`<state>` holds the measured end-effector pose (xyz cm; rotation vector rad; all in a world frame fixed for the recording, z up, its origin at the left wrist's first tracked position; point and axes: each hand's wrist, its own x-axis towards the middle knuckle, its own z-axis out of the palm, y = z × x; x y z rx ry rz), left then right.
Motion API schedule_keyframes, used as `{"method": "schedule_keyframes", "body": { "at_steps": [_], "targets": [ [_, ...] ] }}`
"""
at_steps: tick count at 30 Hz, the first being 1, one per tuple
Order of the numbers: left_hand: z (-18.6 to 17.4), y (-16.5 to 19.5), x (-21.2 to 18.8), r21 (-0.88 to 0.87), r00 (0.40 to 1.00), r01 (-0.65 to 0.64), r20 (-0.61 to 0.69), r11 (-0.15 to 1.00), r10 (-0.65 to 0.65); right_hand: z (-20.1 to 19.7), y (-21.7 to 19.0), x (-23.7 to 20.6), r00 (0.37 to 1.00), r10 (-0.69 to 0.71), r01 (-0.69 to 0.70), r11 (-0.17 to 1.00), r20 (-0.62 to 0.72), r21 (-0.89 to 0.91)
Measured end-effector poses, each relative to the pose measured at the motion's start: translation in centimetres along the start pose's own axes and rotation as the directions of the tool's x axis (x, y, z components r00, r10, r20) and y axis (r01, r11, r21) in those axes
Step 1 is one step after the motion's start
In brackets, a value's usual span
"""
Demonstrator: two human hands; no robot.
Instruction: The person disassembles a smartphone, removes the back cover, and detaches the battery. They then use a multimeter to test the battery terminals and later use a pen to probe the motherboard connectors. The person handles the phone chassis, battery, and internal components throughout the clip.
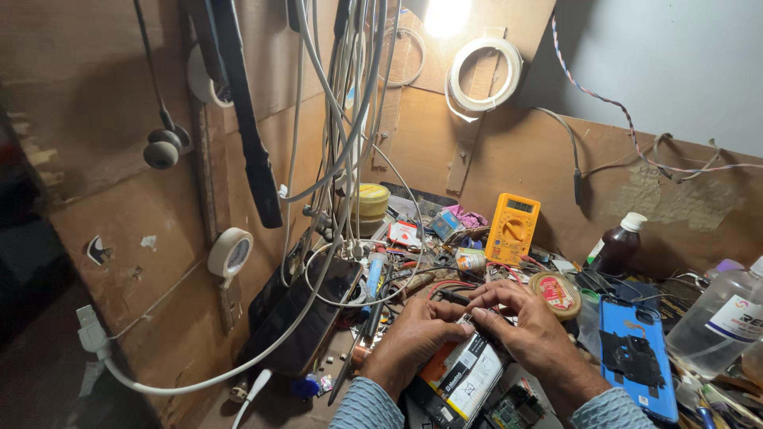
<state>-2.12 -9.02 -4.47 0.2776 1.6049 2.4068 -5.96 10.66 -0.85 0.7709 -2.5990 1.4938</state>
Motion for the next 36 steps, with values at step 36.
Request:
{"method": "schedule_keyframes", "body": {
  "at_steps": [36],
  "targets": [
    [0.2,-0.3,0.1,-0.002,1.0,0.001,0.019,1.0,-0.001,-1.3,-1.5,-1.6,0.962,0.237,-0.193,0.942,-0.136,0.274]
  ]
}}
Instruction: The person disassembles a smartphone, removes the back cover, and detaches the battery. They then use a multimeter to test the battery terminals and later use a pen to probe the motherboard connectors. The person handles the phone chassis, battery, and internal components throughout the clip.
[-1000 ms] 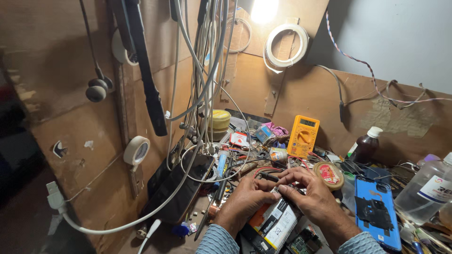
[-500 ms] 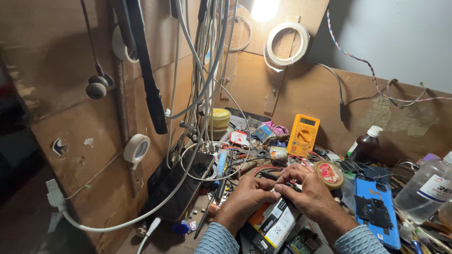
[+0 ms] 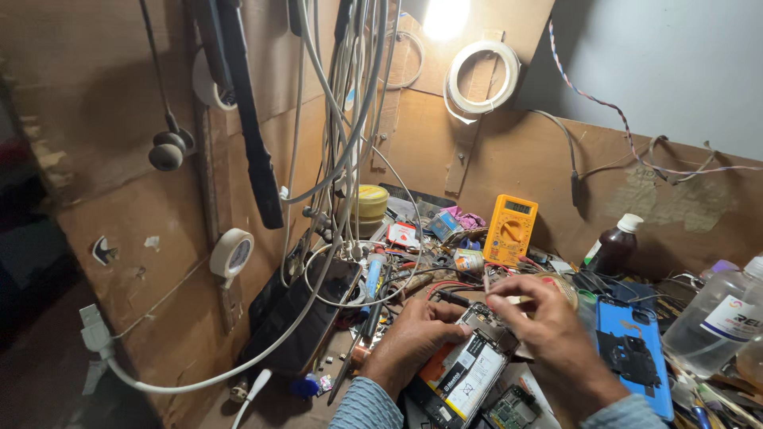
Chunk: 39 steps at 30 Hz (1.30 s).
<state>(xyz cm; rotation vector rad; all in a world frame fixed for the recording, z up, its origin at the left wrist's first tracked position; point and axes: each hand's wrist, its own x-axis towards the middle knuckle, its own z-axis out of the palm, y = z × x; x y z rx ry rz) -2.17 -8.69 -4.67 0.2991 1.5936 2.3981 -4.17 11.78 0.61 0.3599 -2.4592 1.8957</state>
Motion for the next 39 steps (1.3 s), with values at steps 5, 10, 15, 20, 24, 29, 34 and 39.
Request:
{"method": "schedule_keyframes", "body": {
  "at_steps": [5,10,15,20,24,29,34,39],
  "targets": [
    [0.0,0.1,-0.1,0.013,1.0,0.013,-0.015,1.0,-0.013,-5.0,0.4,-1.3,0.982,0.001,-0.032,0.986,-0.188,-0.162],
    [-0.4,-0.6,0.3,0.111,0.997,-0.062,-0.031,0.992,0.066,-10.7,1.8,-3.0,0.949,0.0,-0.049,0.988,-0.316,-0.145],
    [-0.4,-0.5,0.6,0.024,1.0,0.016,-0.026,1.0,-0.015,-18.5,2.2,-5.9,0.927,0.056,-0.202,0.908,-0.37,-0.368],
    [0.3,0.3,0.0,0.089,0.999,0.042,-0.037,0.995,-0.039,-22.4,2.8,-7.9,0.938,0.108,-0.314,0.671,-0.33,-0.672],
    [0.8,0.8,-0.4,0.073,0.993,0.099,-0.072,0.992,-0.094,-23.0,2.8,-9.2,0.922,0.221,-0.388,0.529,-0.319,-0.755],
    [1.1,1.0,-0.4,0.008,0.988,0.142,-0.057,0.99,-0.141,-22.2,1.7,-10.2,0.885,0.281,-0.458,0.388,-0.371,-0.8],
    [1.1,0.9,-0.2,0.039,0.982,0.153,-0.114,0.987,-0.148,-18.9,1.0,-11.4,0.891,0.234,-0.437,0.204,-0.39,-0.876],
    [0.8,0.4,-0.1,0.012,0.987,0.129,-0.095,0.992,-0.127,-16.8,1.1,-11.1,0.857,0.236,-0.478,0.024,-0.459,-0.878]
  ]
}}
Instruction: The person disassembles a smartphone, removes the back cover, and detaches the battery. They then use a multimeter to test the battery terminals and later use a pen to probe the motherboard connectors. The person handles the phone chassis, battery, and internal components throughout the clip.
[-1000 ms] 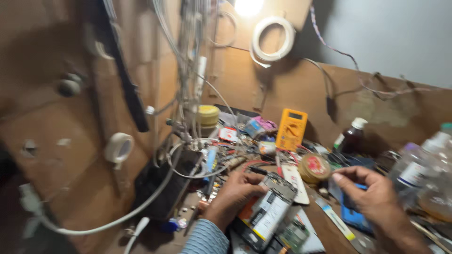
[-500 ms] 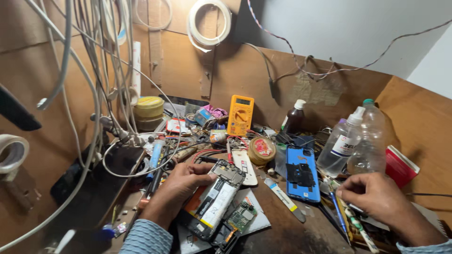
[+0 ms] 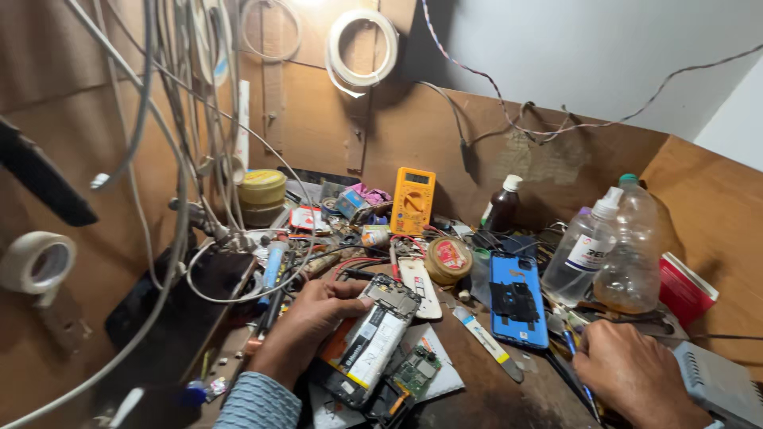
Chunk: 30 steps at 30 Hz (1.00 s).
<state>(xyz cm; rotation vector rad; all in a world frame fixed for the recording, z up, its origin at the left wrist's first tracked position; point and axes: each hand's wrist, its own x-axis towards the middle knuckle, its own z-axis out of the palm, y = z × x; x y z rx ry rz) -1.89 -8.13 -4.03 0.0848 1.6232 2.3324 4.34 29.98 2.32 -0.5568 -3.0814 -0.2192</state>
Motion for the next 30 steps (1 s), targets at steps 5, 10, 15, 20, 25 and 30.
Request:
{"method": "schedule_keyframes", "body": {
  "at_steps": [5,10,15,20,25,30],
  "targets": [
    [-0.5,-0.9,0.6,-0.004,0.995,-0.065,0.081,0.998,0.065,0.9,-0.7,0.8,0.996,0.006,0.001,0.997,0.092,-0.082],
    [-0.6,-1.3,1.0,-0.019,0.995,-0.096,0.024,0.995,0.097,1.9,-0.8,2.6,0.982,0.057,-0.033,0.991,0.182,-0.133],
    [-0.4,-0.9,0.5,0.013,0.997,-0.074,0.009,0.997,0.074,4.9,1.6,6.8,0.968,0.12,-0.101,0.99,0.221,-0.097],
    [-0.2,-0.8,0.7,0.023,0.997,-0.078,-0.023,0.997,0.078,9.8,6.9,12.4,0.994,0.087,-0.085,0.996,0.065,-0.026],
    [-0.5,-1.2,1.2,0.06,0.997,-0.076,-0.002,0.995,0.077,9.7,9.2,14.0,0.996,-0.028,0.074,0.793,-0.086,0.604],
    [-0.8,-1.8,2.0,0.055,0.994,-0.11,0.0,0.992,0.11,3.5,2.1,9.2,0.977,-0.213,0.021,0.245,0.032,0.969]
  ]
}}
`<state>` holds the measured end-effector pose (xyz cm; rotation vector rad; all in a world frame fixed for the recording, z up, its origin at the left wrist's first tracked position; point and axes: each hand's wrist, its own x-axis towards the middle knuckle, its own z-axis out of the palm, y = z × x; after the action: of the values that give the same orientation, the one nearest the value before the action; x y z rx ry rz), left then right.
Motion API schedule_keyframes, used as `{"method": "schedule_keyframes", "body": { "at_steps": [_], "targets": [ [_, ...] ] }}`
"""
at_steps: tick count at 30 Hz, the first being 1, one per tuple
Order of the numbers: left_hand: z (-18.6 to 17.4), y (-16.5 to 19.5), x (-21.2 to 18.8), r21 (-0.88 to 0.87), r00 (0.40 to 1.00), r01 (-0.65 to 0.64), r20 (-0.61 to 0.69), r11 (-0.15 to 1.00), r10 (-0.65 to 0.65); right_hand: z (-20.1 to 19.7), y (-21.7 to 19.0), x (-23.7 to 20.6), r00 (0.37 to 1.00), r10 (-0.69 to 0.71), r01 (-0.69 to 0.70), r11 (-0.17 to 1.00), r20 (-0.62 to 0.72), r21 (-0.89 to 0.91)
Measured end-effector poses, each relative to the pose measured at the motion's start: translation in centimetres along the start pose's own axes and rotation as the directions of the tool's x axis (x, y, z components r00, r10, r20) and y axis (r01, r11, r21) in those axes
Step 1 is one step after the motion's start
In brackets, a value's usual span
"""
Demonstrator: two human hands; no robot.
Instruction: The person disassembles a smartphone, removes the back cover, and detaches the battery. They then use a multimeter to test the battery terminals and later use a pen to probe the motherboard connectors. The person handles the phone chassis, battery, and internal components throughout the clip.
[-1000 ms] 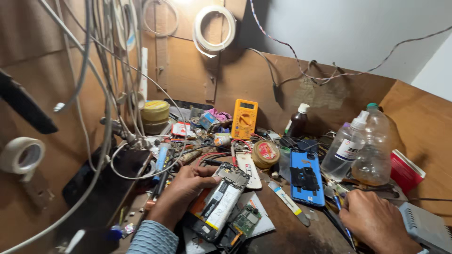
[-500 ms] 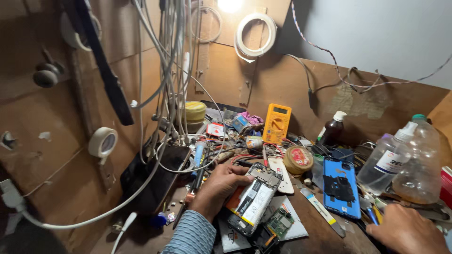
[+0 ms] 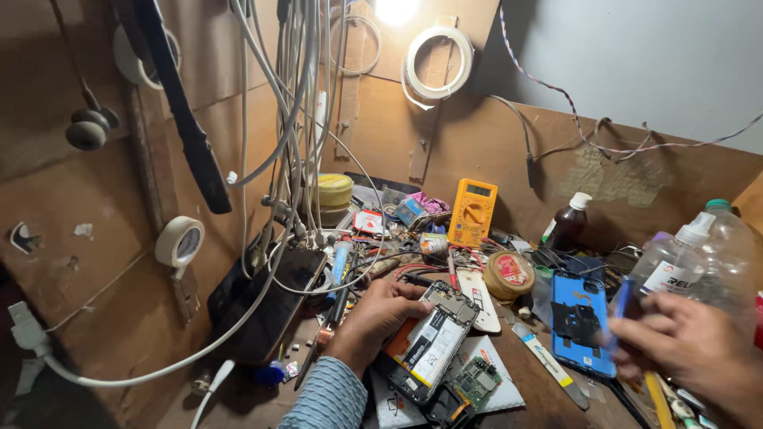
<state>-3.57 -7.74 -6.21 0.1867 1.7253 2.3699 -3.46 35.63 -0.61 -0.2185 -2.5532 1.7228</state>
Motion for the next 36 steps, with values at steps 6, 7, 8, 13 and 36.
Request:
{"method": "schedule_keyframes", "body": {
  "at_steps": [6,7,8,13,36],
  "targets": [
    [-0.2,-0.8,0.6,0.01,0.999,-0.011,0.043,1.0,0.011,11.9,-8.3,-5.2,0.934,-0.349,0.304,0.883,0.069,0.358],
    [-0.1,-0.8,0.6,0.009,0.999,-0.003,0.04,1.0,0.003,13.4,-9.1,-5.6,0.926,-0.375,0.33,0.865,0.05,0.379],
    [-0.1,-0.9,0.7,0.007,0.999,0.004,0.036,1.0,-0.005,14.9,-9.9,-5.9,0.916,-0.4,0.356,0.845,0.031,0.398],
    [0.0,-0.7,0.4,-0.069,0.999,0.013,0.048,0.998,-0.01,20.4,-12.2,-6.9,0.853,-0.52,0.513,0.821,-0.043,0.251],
    [0.1,-0.6,0.1,-0.058,0.999,-0.012,0.049,0.998,0.015,23.4,-10.9,-7.0,0.737,-0.673,0.673,0.721,-0.068,0.165]
  ]
}}
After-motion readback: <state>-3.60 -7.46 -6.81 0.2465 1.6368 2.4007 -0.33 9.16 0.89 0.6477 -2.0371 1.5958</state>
